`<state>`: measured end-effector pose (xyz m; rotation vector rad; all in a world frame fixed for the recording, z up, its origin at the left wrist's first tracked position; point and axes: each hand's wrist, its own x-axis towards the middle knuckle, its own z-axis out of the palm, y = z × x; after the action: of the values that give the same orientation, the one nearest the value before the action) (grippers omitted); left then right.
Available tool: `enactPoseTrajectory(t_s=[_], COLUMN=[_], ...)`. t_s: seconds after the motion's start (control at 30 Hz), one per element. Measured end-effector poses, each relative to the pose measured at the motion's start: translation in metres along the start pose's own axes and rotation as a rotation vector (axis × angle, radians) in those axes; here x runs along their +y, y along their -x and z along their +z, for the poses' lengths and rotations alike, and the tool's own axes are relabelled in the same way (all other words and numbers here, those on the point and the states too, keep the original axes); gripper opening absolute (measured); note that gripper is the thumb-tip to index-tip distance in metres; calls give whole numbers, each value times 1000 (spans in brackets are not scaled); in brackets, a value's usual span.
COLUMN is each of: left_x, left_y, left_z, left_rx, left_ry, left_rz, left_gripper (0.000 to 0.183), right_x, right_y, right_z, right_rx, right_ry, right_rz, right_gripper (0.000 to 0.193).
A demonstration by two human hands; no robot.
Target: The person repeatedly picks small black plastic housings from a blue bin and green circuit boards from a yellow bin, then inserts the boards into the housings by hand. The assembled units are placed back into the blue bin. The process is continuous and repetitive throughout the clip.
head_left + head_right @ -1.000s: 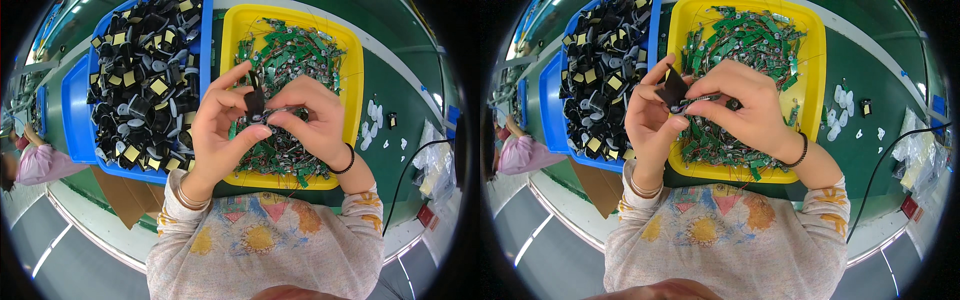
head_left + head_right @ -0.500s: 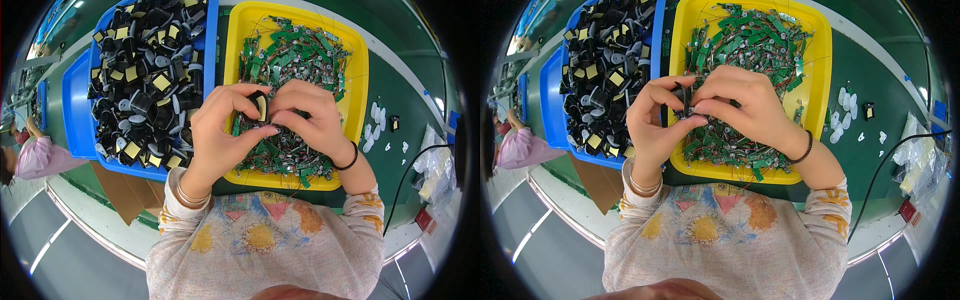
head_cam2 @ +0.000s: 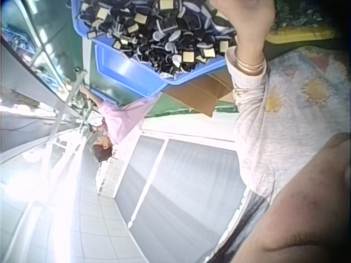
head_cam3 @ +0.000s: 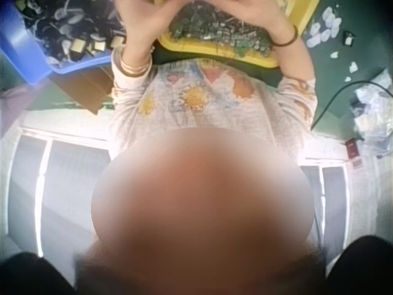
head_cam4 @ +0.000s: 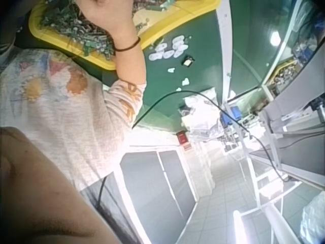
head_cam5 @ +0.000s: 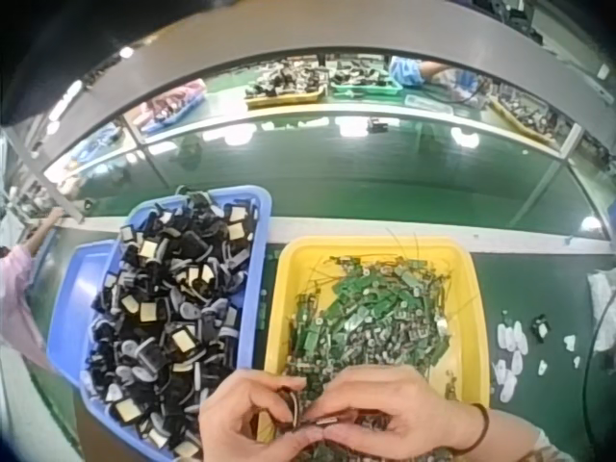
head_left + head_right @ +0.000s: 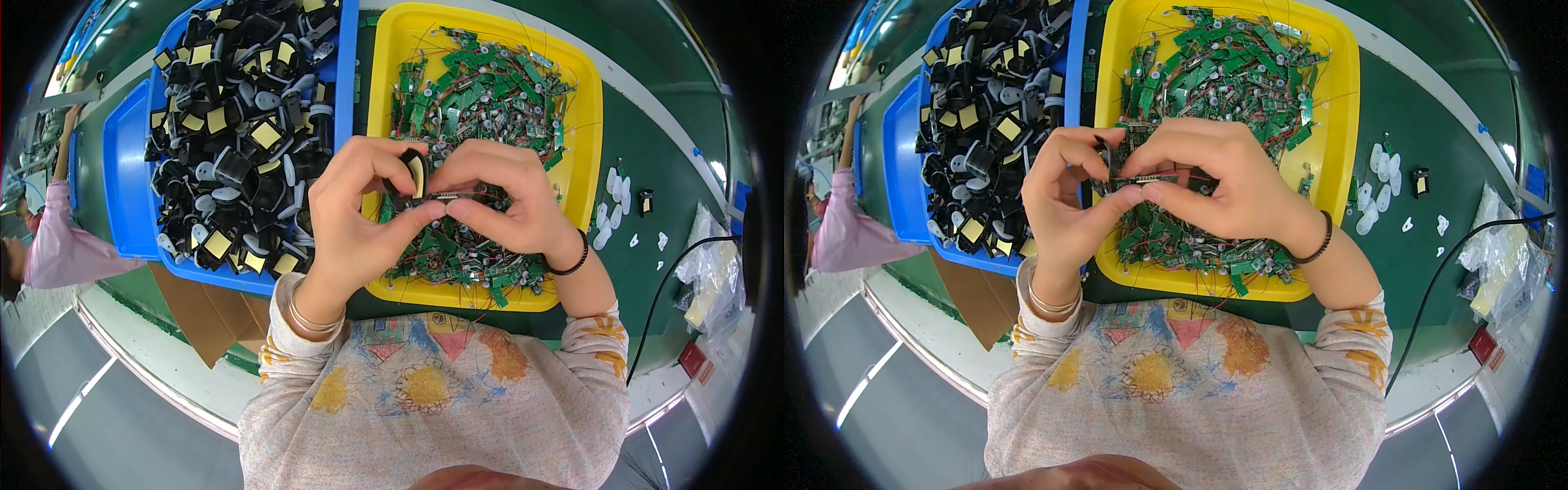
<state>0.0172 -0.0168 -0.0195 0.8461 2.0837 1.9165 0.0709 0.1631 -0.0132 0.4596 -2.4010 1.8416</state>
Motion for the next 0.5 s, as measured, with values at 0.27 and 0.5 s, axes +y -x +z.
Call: enactPoseTrajectory(t_s=[0.27,0.5], left_x=[2,3], left_y=[-8,-1], left_z=[-1,-7], left_rx=[22,63], left_ry=[-227,62], left_rz=[98,-51], left_gripper=[40,33], right_x=[0,-2], right_y=[7,7], right_z=[5,3], right_rx=[169,149], right_ry=[-529,-517], right_rz=[283,244], right_gripper=[24,16])
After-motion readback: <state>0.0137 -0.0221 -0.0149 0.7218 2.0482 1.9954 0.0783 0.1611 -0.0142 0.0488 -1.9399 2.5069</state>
